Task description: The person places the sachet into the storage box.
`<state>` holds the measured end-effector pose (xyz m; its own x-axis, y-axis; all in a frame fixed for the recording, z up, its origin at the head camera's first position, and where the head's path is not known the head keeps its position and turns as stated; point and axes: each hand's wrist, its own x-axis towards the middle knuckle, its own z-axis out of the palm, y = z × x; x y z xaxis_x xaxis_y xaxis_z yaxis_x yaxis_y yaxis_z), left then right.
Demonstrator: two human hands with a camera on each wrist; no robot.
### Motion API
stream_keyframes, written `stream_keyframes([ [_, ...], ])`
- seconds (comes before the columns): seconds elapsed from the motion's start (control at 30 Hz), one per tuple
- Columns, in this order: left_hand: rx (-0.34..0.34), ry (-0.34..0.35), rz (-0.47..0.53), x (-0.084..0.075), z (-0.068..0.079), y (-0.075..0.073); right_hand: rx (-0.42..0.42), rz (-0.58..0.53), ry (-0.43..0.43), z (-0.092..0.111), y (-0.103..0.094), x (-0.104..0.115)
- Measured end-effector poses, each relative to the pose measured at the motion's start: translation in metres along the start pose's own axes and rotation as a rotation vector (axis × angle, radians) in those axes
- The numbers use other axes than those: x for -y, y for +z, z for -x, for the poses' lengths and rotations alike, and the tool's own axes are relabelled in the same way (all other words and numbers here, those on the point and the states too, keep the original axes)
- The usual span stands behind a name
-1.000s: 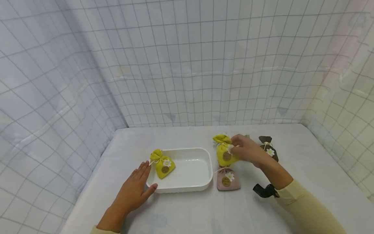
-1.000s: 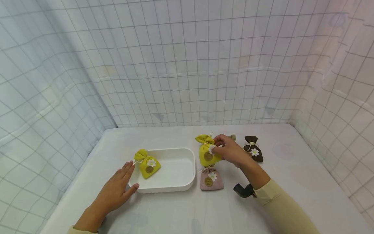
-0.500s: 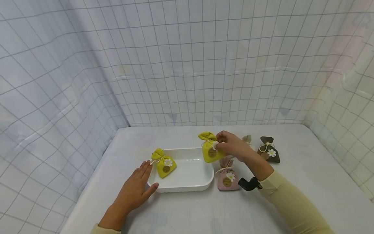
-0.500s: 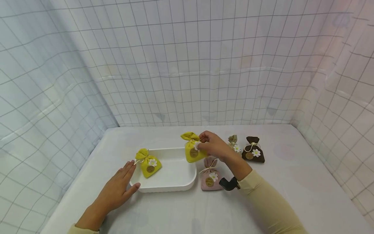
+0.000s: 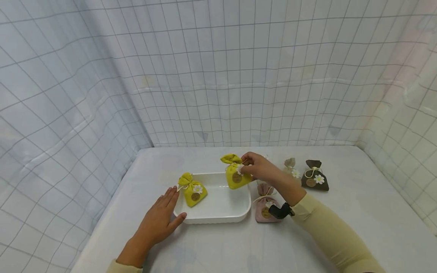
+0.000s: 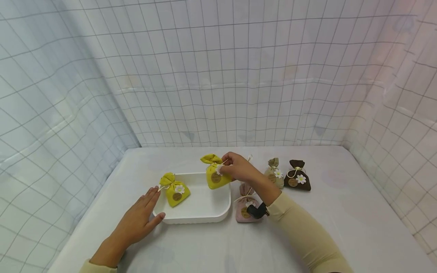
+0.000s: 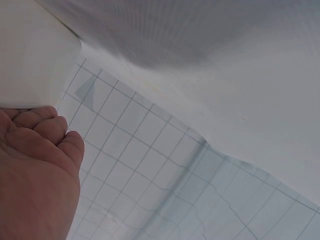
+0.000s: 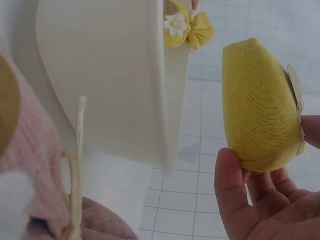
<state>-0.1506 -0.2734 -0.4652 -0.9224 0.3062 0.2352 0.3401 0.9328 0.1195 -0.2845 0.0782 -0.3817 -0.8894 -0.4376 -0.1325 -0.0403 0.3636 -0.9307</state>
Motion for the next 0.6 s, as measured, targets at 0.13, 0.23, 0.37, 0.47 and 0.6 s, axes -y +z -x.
stream_keyframes([
  [0.13,0.0,-0.001,0.004,0.0,0.0,0.0,-0.003,0.006,0.001,-0.003,0.005,0.003],
  [0.23,0.0,-0.003,0.007,-0.001,0.0,-0.001,-0.001,0.001,0.003,-0.004,0.009,0.006],
  [0.37,-0.006,0.0,0.008,-0.001,0.001,0.0,0.009,0.008,0.003,-0.006,0.013,0.008],
  [0.47,-0.007,0.001,0.006,0.0,0.001,0.0,0.012,0.018,0.007,-0.009,0.017,0.007],
  [0.6,-0.003,-0.002,0.002,-0.001,0.001,-0.001,0.021,0.017,0.004,-0.014,0.022,0.008],
])
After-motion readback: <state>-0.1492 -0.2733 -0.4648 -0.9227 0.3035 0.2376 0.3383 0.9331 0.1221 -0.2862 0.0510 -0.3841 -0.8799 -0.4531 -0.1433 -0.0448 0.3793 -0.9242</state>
